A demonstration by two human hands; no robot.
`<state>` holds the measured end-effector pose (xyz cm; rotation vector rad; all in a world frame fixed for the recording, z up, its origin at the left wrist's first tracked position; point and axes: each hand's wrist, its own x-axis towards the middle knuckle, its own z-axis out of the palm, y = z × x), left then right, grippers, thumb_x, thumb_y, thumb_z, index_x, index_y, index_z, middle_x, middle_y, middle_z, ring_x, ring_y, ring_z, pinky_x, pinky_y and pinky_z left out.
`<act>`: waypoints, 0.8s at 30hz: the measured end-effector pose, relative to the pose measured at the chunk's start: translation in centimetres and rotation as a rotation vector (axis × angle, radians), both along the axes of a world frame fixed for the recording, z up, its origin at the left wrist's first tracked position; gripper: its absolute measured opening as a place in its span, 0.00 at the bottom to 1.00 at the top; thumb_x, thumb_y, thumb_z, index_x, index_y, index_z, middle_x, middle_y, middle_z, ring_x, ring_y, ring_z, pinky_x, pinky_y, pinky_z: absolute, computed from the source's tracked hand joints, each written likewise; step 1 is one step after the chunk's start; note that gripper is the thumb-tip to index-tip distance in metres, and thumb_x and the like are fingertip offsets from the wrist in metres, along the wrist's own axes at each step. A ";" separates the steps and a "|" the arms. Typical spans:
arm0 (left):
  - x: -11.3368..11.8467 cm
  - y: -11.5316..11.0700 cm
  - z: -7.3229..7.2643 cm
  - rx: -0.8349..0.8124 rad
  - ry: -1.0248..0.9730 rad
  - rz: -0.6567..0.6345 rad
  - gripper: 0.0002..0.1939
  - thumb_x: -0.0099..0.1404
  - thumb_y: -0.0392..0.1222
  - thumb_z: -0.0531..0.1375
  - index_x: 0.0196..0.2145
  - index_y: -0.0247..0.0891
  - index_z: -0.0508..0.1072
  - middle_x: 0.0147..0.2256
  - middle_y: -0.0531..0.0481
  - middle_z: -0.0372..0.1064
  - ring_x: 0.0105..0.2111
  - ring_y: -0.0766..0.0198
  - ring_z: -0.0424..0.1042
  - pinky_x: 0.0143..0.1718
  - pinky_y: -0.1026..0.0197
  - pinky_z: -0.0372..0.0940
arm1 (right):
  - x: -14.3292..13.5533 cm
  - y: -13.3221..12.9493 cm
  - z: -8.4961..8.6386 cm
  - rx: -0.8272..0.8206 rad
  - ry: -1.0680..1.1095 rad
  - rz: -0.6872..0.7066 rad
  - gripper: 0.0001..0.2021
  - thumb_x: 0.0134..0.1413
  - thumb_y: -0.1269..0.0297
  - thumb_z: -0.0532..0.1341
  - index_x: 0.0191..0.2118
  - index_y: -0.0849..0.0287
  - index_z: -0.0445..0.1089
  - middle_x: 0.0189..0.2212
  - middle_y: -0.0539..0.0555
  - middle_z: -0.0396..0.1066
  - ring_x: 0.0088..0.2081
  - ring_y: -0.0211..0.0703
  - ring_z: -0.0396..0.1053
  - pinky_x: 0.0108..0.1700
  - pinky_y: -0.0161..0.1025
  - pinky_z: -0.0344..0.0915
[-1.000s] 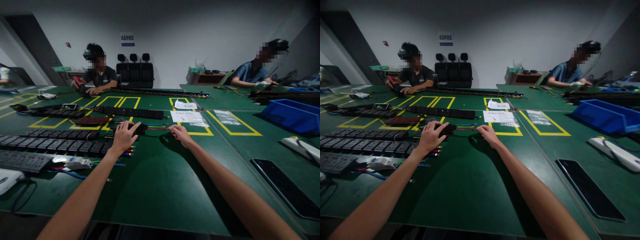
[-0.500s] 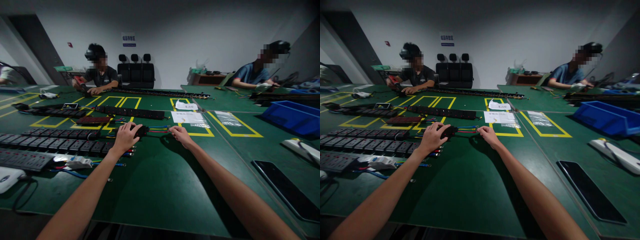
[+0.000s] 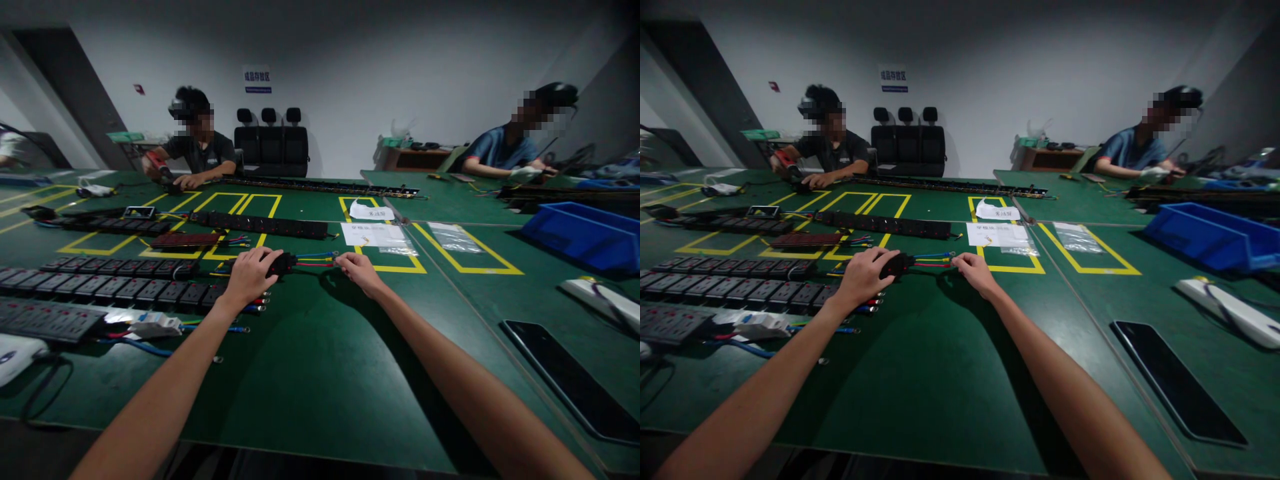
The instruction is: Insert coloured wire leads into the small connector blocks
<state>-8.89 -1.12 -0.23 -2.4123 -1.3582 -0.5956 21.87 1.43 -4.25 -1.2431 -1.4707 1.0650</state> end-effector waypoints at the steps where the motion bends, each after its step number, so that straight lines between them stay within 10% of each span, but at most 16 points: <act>1: 0.0 0.0 0.0 -0.002 -0.001 0.001 0.28 0.62 0.38 0.66 0.60 0.43 0.71 0.49 0.41 0.71 0.48 0.46 0.72 0.47 0.47 0.66 | 0.0 0.0 0.0 0.003 -0.010 0.000 0.17 0.47 0.47 0.64 0.30 0.58 0.73 0.21 0.47 0.63 0.22 0.35 0.54 0.24 0.35 0.48; 24: 0.0 0.0 0.0 -0.025 0.069 0.006 0.28 0.63 0.39 0.66 0.60 0.40 0.70 0.51 0.40 0.71 0.47 0.48 0.72 0.45 0.50 0.65 | -0.2 -0.1 -0.4 0.111 -0.164 -0.019 0.16 0.51 0.49 0.61 0.26 0.58 0.70 0.21 0.47 0.62 0.25 0.37 0.56 0.28 0.37 0.52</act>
